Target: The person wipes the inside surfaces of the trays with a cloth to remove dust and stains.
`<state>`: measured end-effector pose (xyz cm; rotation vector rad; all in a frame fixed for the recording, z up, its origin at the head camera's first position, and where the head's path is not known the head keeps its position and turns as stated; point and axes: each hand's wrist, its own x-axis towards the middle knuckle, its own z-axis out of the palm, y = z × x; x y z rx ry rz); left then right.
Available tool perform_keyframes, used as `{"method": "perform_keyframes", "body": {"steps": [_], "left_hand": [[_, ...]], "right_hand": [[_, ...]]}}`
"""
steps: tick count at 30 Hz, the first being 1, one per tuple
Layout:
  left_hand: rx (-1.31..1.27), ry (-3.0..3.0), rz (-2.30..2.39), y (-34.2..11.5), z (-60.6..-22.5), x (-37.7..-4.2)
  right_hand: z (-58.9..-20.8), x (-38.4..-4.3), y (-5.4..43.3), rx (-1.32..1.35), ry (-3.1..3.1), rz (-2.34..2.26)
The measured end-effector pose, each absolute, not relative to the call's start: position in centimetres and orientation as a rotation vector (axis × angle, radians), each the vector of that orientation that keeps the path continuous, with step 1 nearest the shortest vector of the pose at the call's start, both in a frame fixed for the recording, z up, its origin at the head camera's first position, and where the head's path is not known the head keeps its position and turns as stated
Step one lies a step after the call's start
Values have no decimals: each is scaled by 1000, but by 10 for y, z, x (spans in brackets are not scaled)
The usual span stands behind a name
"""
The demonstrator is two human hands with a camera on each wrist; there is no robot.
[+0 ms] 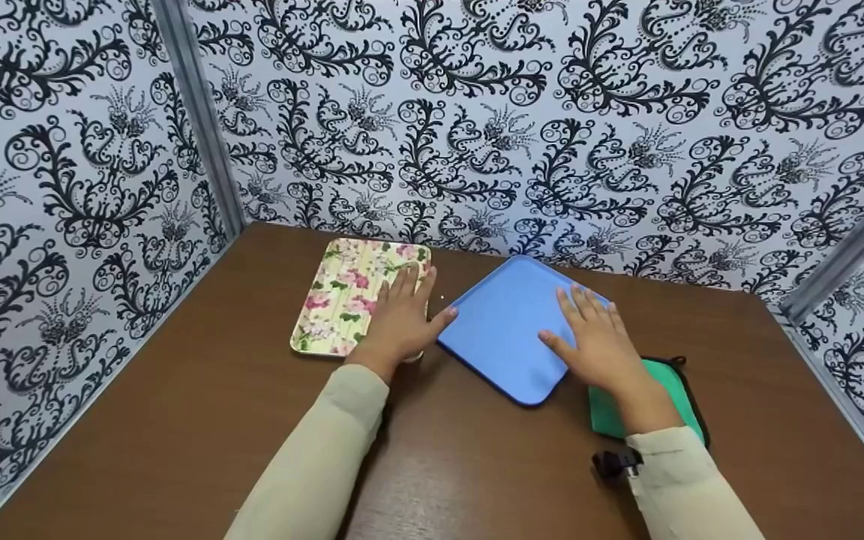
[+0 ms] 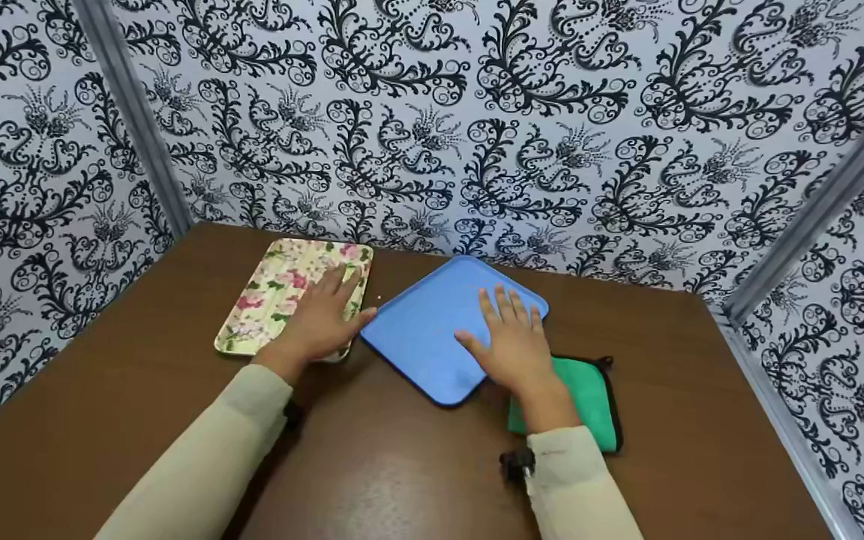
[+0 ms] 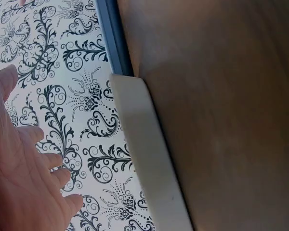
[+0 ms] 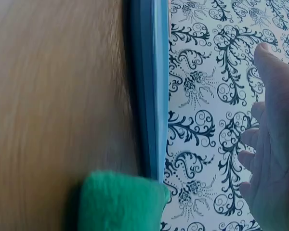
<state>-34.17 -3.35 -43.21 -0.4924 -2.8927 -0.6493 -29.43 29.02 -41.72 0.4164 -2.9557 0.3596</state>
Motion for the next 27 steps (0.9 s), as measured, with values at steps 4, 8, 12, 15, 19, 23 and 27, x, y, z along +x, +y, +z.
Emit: {"method": "perform_keyframes", "body": {"steps": [4, 8, 12, 15, 19, 23, 27], "left_hand": [[-500, -2896, -688, -33, -431, -340], [-491, -2888, -708, -31, -428, -338], [-492, -2900, -730, -28, -427, -336], [-501, -2909, -749, -26, -427, -334], [-514, -2912, -770, -23, -427, -332], [-524, -2918, -760, -21, -427, -333], [-517, -2946, -748, -20, -428, -337]], "right_hand": [[-418, -291, 300, 403, -2952, 394], [-419, -289, 310, 383, -2947, 427], [-421, -287, 322, 358, -2967, 461], [-421, -284, 330, 341, -2990, 481], [-420, -279, 340, 312, -3007, 521], [-418, -275, 350, 275, -3007, 560], [-420, -274, 361, 241, -3024, 564]]}}
